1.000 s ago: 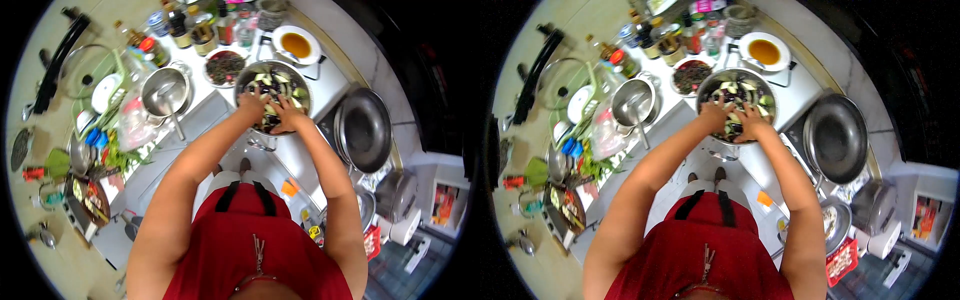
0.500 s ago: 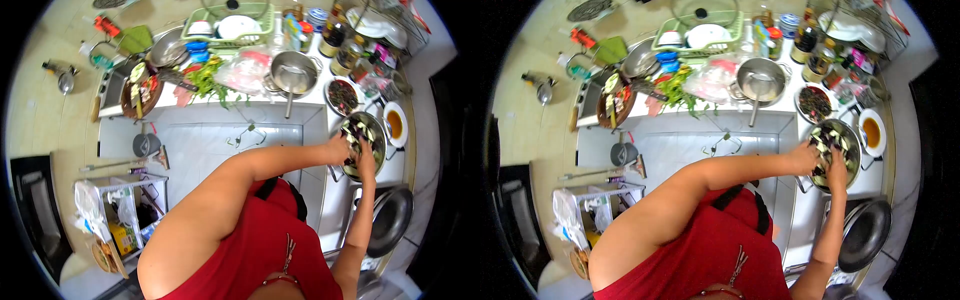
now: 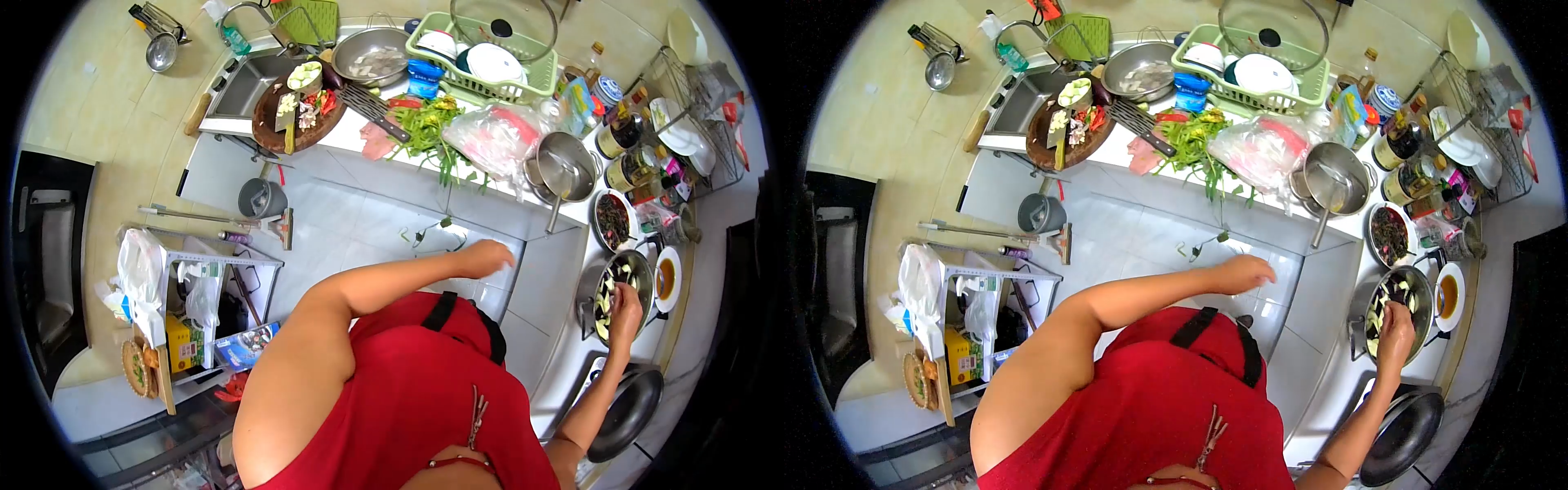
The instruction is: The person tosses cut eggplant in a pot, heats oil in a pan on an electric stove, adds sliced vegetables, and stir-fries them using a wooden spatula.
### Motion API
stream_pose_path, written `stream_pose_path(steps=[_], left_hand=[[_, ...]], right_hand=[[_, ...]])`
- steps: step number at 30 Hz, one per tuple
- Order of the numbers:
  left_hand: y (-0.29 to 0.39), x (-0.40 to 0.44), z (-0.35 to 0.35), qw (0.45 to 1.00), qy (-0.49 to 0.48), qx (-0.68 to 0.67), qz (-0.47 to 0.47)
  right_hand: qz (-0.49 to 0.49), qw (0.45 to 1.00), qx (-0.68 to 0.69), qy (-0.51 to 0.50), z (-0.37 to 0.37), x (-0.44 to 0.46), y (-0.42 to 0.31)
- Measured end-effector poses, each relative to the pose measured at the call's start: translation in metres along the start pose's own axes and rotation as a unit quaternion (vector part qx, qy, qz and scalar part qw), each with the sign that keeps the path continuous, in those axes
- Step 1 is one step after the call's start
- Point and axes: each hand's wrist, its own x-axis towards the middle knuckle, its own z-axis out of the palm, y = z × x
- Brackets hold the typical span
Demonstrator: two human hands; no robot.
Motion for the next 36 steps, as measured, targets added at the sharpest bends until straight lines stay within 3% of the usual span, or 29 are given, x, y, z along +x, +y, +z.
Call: stream_pose_path(steps=[4, 6, 8, 9, 10, 11, 12, 13, 15, 16, 17, 20, 23, 25, 26, 27, 28, 29, 30, 31, 32, 33, 36], left_hand=[[-0.083, -0.083, -0.037, 0.988, 0.124, -0.016, -0.089], [-0.118, -0.129, -0.066, 0.979, 0.103, -0.054, -0.165], [-0.155, -0.174, -0.087, 0.968, 0.144, -0.091, -0.183], [-0.167, -0.195, -0.104, 0.971, 0.134, -0.025, -0.198], [-0.189, -0.218, -0.115, 0.972, 0.155, -0.008, -0.179], [-0.202, -0.239, -0.129, 0.965, 0.141, 0.025, -0.218], [-0.219, -0.261, -0.141, 0.960, 0.138, -0.005, -0.242], [-0.230, -0.282, -0.154, 0.957, 0.132, 0.015, -0.260], [-0.262, -0.321, -0.170, 0.964, 0.137, -0.019, -0.229], [-0.289, -0.340, -0.174, 0.953, 0.104, -0.008, -0.283], [-0.303, -0.354, -0.180, 0.957, 0.082, 0.030, -0.277], [-0.316, -0.377, -0.186, 0.930, 0.053, -0.100, -0.348], [-0.337, -0.395, -0.178, 0.904, 0.048, -0.138, -0.401], [-0.333, -0.399, -0.170, 0.889, 0.049, -0.164, -0.424], [-0.331, -0.397, -0.165, 0.896, 0.042, -0.163, -0.411], [-0.331, -0.399, -0.157, 0.900, 0.039, -0.162, -0.402], [-0.329, -0.405, -0.149, 0.902, 0.045, -0.162, -0.397], [-0.328, -0.406, -0.141, 0.904, 0.030, -0.143, -0.401], [-0.328, -0.406, -0.134, 0.905, 0.020, -0.124, -0.407], [-0.339, -0.408, -0.119, 0.894, 0.024, -0.153, -0.421], [-0.345, -0.410, -0.110, 0.882, 0.030, -0.183, -0.433], [-0.336, -0.408, -0.107, 0.891, 0.021, -0.147, -0.430], [-0.324, -0.399, -0.086, 0.900, 0.015, -0.085, -0.428]], right_hand=[[-0.037, 0.998, 0.006, 0.049, 0.007, 0.008, -0.104], [-0.105, 0.986, 0.006, 0.128, 0.035, 0.010, -0.147], [-0.055, 0.988, 0.006, 0.145, 0.077, 0.009, -0.183], [-0.038, 0.988, 0.036, 0.144, 0.109, 0.007, -0.188], [-0.003, 0.993, 0.078, 0.085, 0.127, 0.003, -0.208], [-0.006, 0.999, -0.001, 0.047, 0.158, 0.001, -0.214], [-0.021, 0.999, 0.020, 0.033, 0.178, 0.001, -0.227], [-0.076, 0.991, 0.069, 0.084, 0.185, -0.001, -0.246], [-0.023, 0.992, 0.095, 0.085, 0.186, -0.007, -0.274], [0.002, 0.990, 0.094, 0.107, 0.188, -0.013, -0.284], [-0.018, 0.993, 0.024, 0.113, 0.170, -0.023, -0.290], [0.072, 0.982, -0.061, 0.162, 0.154, -0.060, -0.262], [0.202, 0.923, -0.147, 0.292, 0.125, -0.116, -0.206], [0.283, 0.849, -0.282, 0.345, 0.099, -0.163, -0.154], [0.319, 0.814, -0.282, 0.394, 0.080, -0.189, -0.144], [0.430, 0.779, -0.300, 0.344, 0.057, -0.208, -0.144], [0.436, 0.721, -0.399, 0.362, 0.062, -0.245, -0.092], [0.561, 0.719, -0.242, 0.331, 0.040, -0.266, -0.072], [0.601, 0.669, -0.297, 0.321, 0.041, -0.281, -0.066], [0.641, 0.675, -0.190, 0.312, 0.027, -0.293, -0.070], [0.644, 0.709, -0.219, 0.184, 0.050, -0.352, 0.029], [0.651, 0.700, -0.065, 0.285, 0.052, -0.360, 0.034], [0.600, 0.745, -0.051, 0.286, 0.047, -0.355, 0.019]])
